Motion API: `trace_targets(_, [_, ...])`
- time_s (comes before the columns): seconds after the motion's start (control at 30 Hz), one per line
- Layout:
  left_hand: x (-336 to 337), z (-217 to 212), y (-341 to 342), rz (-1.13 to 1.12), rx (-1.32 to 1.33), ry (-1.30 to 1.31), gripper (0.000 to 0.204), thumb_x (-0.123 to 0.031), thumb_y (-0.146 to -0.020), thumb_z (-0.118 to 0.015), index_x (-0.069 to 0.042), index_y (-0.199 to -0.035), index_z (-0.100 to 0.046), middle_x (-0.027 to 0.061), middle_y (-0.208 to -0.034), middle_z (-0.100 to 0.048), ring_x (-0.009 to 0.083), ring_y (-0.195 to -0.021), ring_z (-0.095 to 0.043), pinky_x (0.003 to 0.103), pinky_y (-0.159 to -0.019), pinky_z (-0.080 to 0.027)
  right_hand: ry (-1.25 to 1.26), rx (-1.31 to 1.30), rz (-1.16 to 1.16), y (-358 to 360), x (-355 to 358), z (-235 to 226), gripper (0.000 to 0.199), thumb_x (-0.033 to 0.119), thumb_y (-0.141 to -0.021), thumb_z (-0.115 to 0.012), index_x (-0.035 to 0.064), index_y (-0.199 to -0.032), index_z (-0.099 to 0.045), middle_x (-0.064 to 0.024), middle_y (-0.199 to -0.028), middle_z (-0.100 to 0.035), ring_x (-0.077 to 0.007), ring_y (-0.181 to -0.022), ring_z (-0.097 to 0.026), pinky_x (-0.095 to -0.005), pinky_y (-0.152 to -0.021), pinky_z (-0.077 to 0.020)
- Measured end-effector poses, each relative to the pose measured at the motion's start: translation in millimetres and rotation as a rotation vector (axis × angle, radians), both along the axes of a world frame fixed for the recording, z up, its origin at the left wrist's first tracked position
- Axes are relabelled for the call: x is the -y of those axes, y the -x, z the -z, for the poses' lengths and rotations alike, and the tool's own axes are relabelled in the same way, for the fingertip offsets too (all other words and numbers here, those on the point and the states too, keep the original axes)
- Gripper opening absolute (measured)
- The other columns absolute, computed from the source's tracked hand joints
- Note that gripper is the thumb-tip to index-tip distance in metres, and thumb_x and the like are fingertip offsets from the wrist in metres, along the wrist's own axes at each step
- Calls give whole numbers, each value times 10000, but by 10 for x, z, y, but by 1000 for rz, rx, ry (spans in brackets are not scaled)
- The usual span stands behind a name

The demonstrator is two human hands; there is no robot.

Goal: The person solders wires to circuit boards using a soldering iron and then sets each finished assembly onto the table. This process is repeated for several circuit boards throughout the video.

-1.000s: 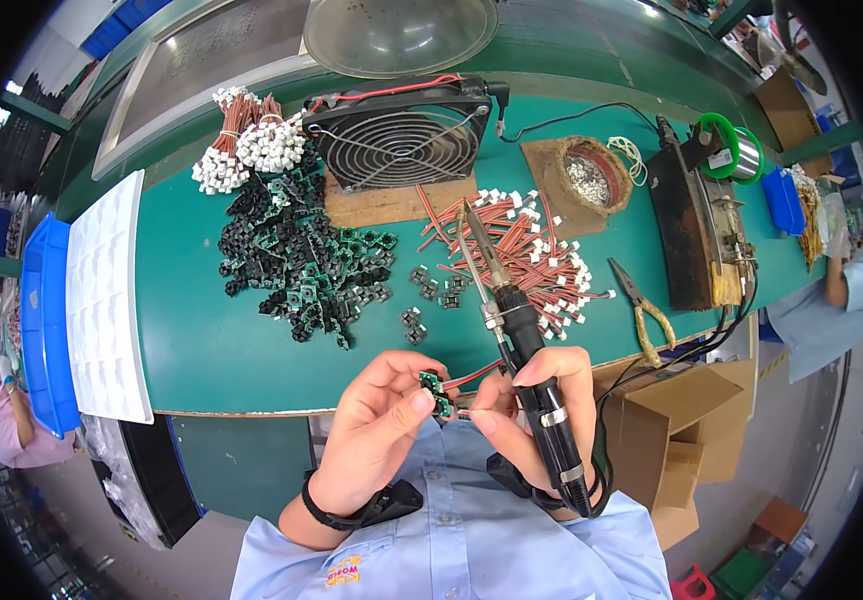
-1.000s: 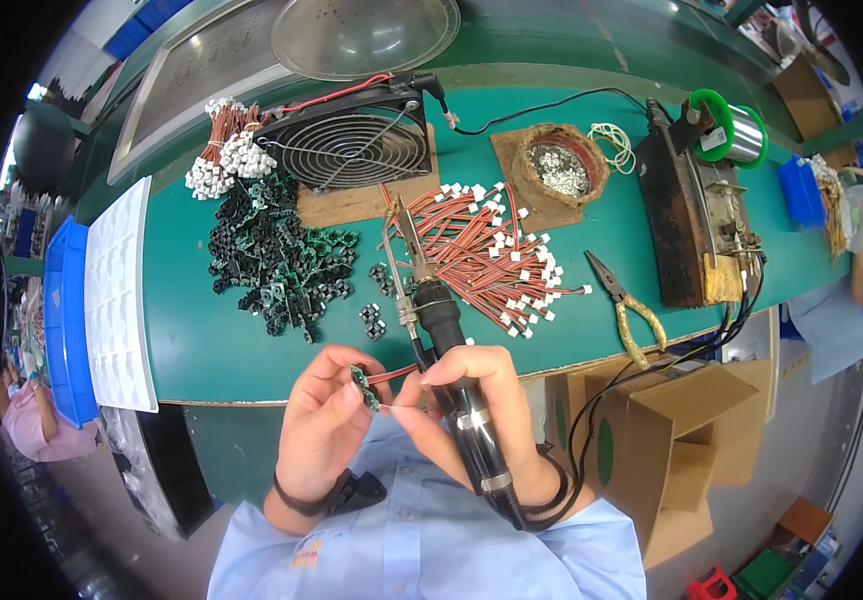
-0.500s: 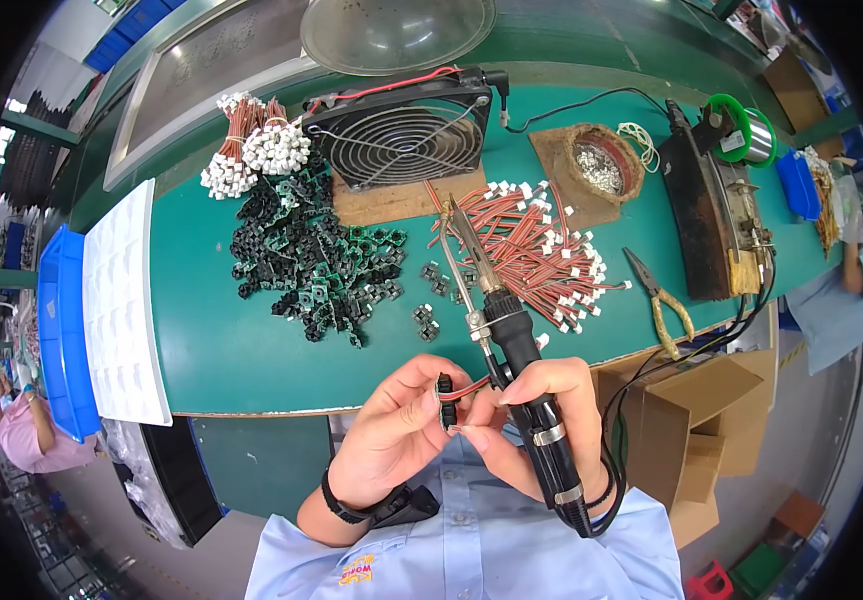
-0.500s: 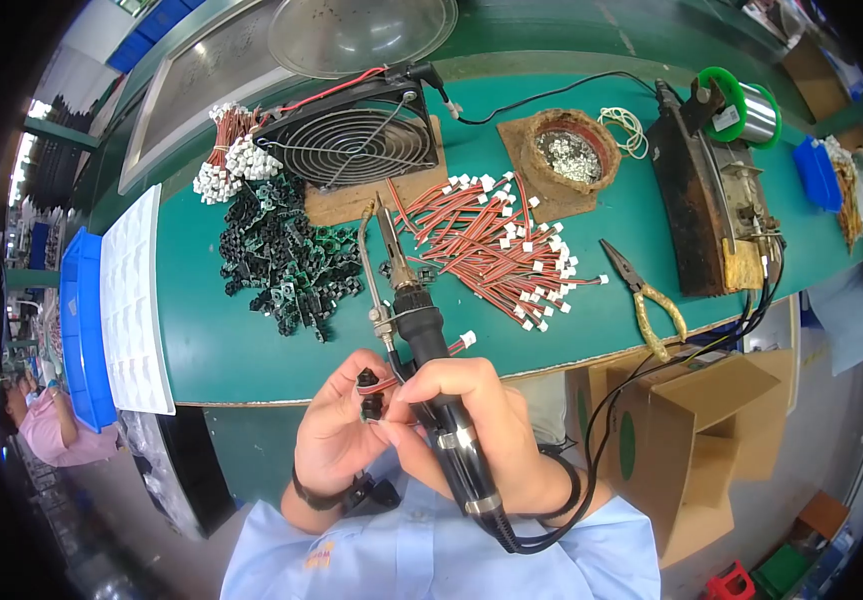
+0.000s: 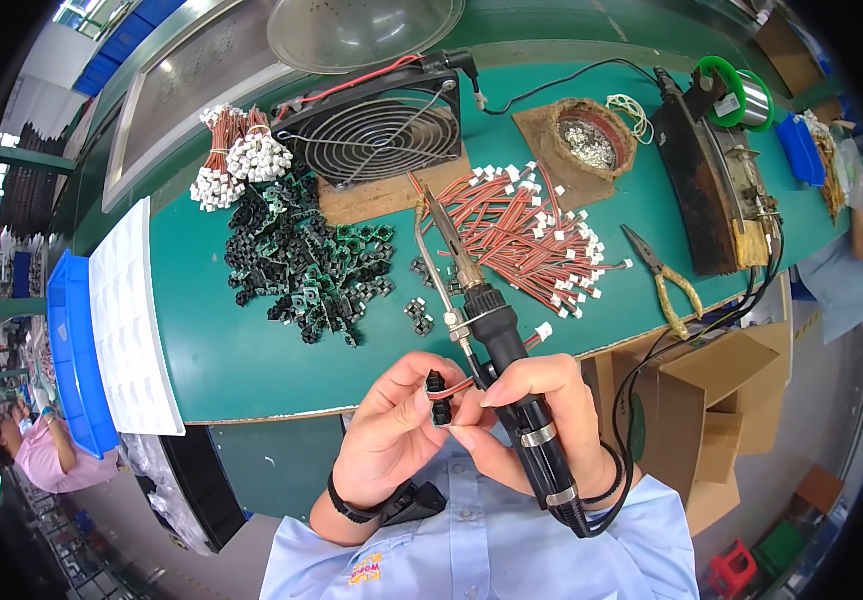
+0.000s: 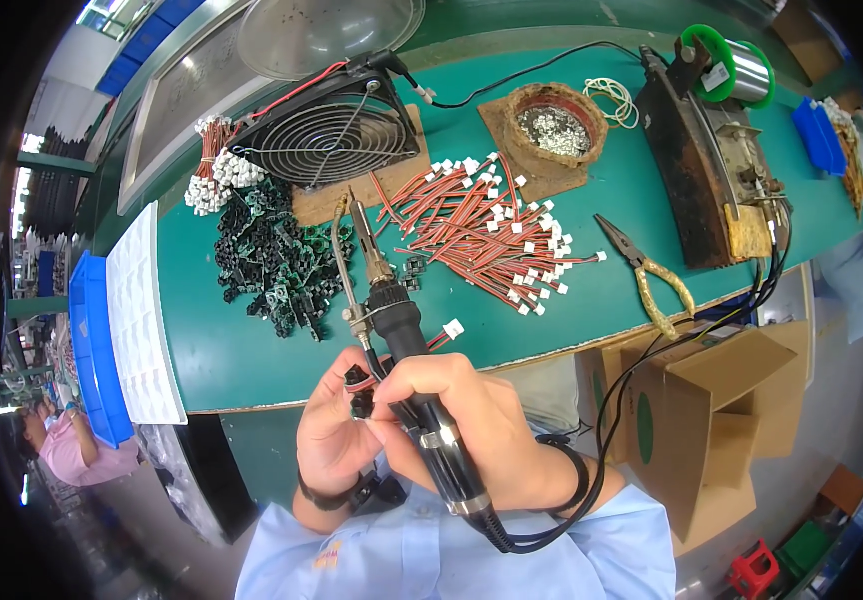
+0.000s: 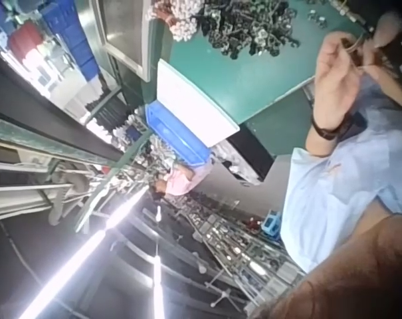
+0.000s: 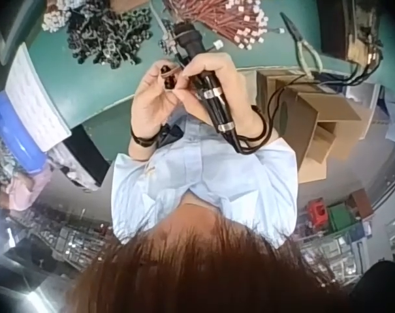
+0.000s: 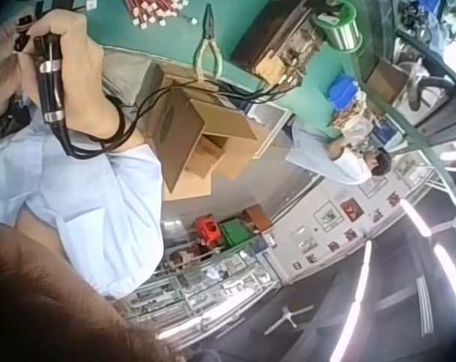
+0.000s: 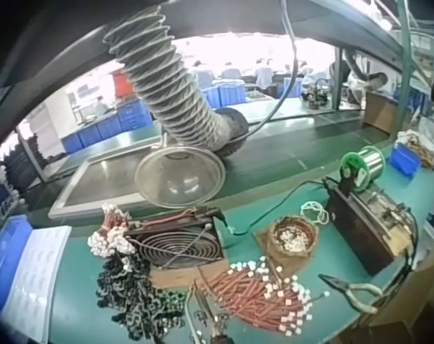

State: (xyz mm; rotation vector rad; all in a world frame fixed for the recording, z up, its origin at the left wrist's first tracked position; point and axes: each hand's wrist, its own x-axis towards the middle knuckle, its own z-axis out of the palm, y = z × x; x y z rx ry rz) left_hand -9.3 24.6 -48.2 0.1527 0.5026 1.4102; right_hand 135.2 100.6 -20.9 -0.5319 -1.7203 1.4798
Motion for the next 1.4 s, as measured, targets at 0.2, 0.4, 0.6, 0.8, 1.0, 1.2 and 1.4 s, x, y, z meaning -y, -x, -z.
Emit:
trace_targets(0.2, [-23, -29, -14, -6, -33, -8, 289, -185, -903, -543, -5, -1120, -477, 107, -1049, -542, 238, -993, -559, 425, -894, -453, -14, 17, -7, -17, -27, -11, 399, -78, -726, -678, 29, -997, -404, -83, -861, -544, -155, -743, -648, -281, -647, -543])
trace_targets(0.4, [-37, -48, -25, 2, -47, -13, 300, -198, -899, -551, -5, -1116, -478, 110, -1025, -544, 237, -973, -559, 430, -898, -453, -12, 21, 24, -20, -29, -18, 395, -63, -727, -685, 35, -994, -411, -85, -832, -571, -152, -722, -647, -274, -637, -536])
trace_targets(0.6, [-12, -52, -14, -12, -96, 11, 290, -183, -896, -557, -9, -1119, -491, 98, -1029, -548, 209, -973, -557, 362, -862, -453, -49, 30, 31, -19, -51, -30, 395, -40, -731, -694, 50, -995, -416, -76, -774, -603, -142, -680, -640, -259, -610, -516])
trace_targets(0.8, [-8, -66, -15, -25, -145, 5, 276, -165, -894, -559, -9, -1115, -504, 94, -1045, -551, 190, -971, -559, 316, -833, -447, -30, 35, 15, -36, -66, -44, 399, -34, -726, -701, 54, -993, -418, -71, -767, -603, -140, -673, -640, -259, -605, -513])
trace_targets(1.0, [-24, -119, -45, -48, -162, 12, 272, -148, -894, -558, 4, -1113, -503, 96, -1048, -560, 188, -962, -561, 315, -840, -446, -37, 44, 15, -46, -69, -52, 402, -31, -725, -704, 55, -995, -419, -77, -775, -607, -148, -687, -644, -261, -610, -517])
trace_targets(1.2, [-5, -95, -31, -47, -195, 5, 277, -146, -892, -561, 14, -1111, -504, 97, -1040, -569, 181, -964, -561, 314, -841, -446, -29, 36, 11, -57, -70, -45, 404, -27, -722, -708, 51, -997, -422, -81, -785, -611, -156, -705, -651, -263, -617, -520])
trace_targets(1.4, [-6, -93, -27, -52, -197, -5, 274, -146, -890, -564, 15, -1105, -510, 94, -1031, -570, 173, -962, -554, 309, -846, -440, -9, 65, -8, -71, -74, -63, 400, -27, -722, -708, 50, -997, -428, -80, -788, -612, -156, -720, -655, -262, -628, -519])
